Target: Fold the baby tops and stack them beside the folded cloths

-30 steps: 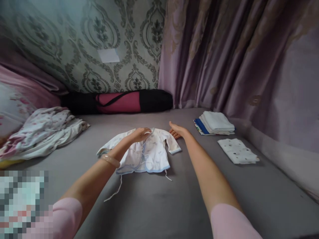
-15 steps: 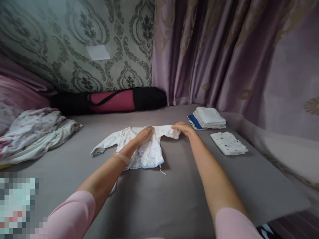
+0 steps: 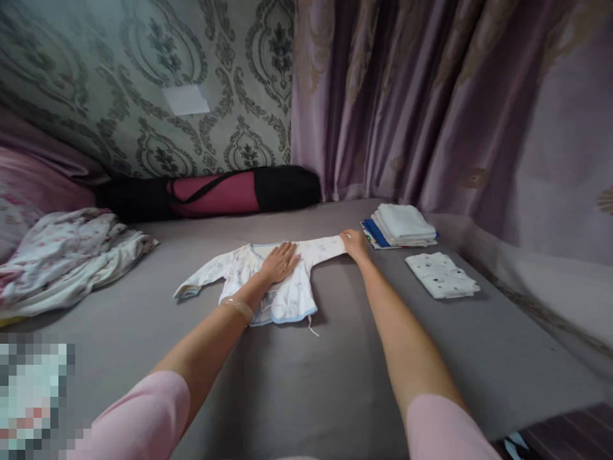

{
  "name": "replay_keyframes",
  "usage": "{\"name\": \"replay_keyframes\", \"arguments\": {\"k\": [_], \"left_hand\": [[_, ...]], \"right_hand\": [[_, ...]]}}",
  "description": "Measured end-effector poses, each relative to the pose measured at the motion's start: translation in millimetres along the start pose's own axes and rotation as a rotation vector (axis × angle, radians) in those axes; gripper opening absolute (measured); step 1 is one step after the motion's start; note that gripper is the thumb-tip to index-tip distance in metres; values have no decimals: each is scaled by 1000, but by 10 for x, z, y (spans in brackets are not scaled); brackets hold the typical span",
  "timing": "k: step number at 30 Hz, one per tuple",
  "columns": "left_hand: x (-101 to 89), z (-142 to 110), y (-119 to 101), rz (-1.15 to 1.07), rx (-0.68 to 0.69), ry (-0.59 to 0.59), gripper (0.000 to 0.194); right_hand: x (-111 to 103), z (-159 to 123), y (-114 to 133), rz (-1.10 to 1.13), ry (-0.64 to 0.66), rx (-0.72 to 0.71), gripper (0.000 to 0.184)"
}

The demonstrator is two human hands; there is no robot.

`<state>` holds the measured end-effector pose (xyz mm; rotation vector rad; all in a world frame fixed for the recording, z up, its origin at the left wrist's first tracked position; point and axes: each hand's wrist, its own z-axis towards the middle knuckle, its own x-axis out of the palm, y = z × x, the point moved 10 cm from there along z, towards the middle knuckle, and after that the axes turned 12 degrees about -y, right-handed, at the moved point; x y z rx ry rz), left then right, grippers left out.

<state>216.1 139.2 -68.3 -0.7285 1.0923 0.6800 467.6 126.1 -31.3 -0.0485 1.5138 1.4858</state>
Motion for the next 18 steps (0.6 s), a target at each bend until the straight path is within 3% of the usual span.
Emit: {"name": "replay_keyframes", "arguments": {"k": [8, 13, 16, 18], "left_hand": [[5, -7, -19, 42, -22, 52, 72], [10, -1, -29, 9, -16, 29, 67], [13, -5, -42, -8, -17, 30, 64], [12, -7, -46, -7, -19, 34, 64]], "right_hand": [[55, -282, -5, -636, -24, -162, 36], [-19, -269, 55, -720, -25, -147, 40], [19, -307, 318, -716, -57, -249, 43], [207, -433, 586, -639, -30, -367, 44]]}}
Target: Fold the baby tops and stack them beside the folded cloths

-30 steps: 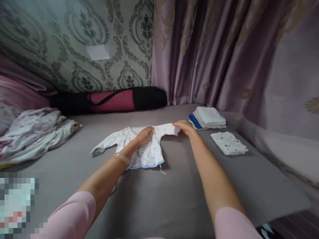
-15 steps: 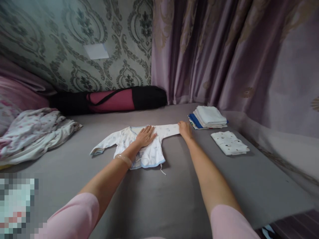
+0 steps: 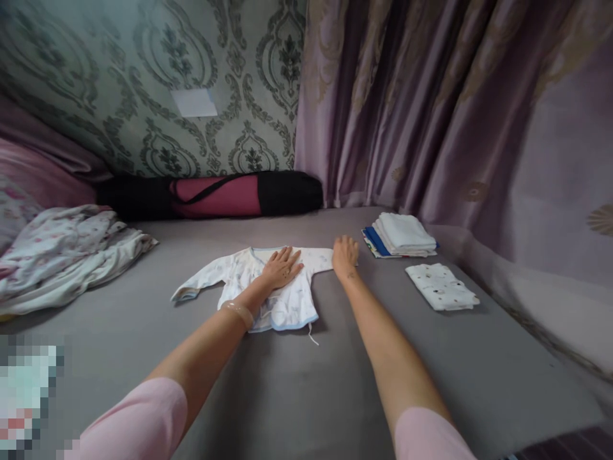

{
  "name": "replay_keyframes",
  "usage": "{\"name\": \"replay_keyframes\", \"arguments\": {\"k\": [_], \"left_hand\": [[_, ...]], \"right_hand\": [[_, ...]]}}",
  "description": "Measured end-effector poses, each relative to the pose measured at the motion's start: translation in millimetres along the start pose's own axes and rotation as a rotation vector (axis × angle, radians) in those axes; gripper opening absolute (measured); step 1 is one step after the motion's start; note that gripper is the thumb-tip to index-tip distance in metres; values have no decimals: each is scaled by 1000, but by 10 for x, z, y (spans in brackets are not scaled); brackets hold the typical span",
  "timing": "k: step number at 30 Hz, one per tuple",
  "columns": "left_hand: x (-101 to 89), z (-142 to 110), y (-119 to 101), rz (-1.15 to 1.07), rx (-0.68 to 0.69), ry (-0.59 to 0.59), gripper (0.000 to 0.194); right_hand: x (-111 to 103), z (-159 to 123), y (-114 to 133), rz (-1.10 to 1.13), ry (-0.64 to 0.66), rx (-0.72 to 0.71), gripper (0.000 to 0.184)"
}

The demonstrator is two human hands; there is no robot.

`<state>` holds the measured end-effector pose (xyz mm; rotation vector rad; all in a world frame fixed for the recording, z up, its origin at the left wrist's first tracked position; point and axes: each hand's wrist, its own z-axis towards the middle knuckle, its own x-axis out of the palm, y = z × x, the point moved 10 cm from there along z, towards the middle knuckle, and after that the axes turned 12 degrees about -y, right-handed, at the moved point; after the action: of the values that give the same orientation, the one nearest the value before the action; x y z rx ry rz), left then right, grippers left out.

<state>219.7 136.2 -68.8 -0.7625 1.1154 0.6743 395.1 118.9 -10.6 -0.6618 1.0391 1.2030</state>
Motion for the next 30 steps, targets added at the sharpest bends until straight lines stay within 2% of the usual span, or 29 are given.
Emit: {"name": "replay_keyframes", "arguments": {"k": [2, 4, 5, 7, 12, 18, 22, 25, 28, 30], "left_hand": [[-3, -1, 1, 11, 2, 1, 62], [8, -5, 2, 31, 13, 11, 60], [15, -7, 3, 41, 20, 15, 59], [28, -8, 7, 55, 27, 18, 58], [20, 1, 20, 44, 7, -10, 60], [11, -4, 9, 16, 11, -6, 64], [-2, -5, 1, 1, 0, 5, 64], [-30, 14, -43, -45, 8, 52, 62], [-218, 17, 5, -124, 4, 43, 60], [-517, -54, 194, -180, -39, -81, 56]], "right_hand": [[82, -91, 467, 145, 53, -160, 46], [220, -251, 894, 274, 160, -310, 49], [302, -324, 1015, 310, 218, -331, 53], [454, -425, 1088, 328, 312, -308, 61], [600, -441, 746, 215, 369, -202, 70], [564, -354, 184, 86, 368, -107, 69], [500, -305, -222, 5, 314, -30, 66], [473, -287, -402, -18, 285, 1, 64], [452, -270, -444, -2, 268, -2, 64], [431, -250, -457, 2, 259, 4, 62]]}}
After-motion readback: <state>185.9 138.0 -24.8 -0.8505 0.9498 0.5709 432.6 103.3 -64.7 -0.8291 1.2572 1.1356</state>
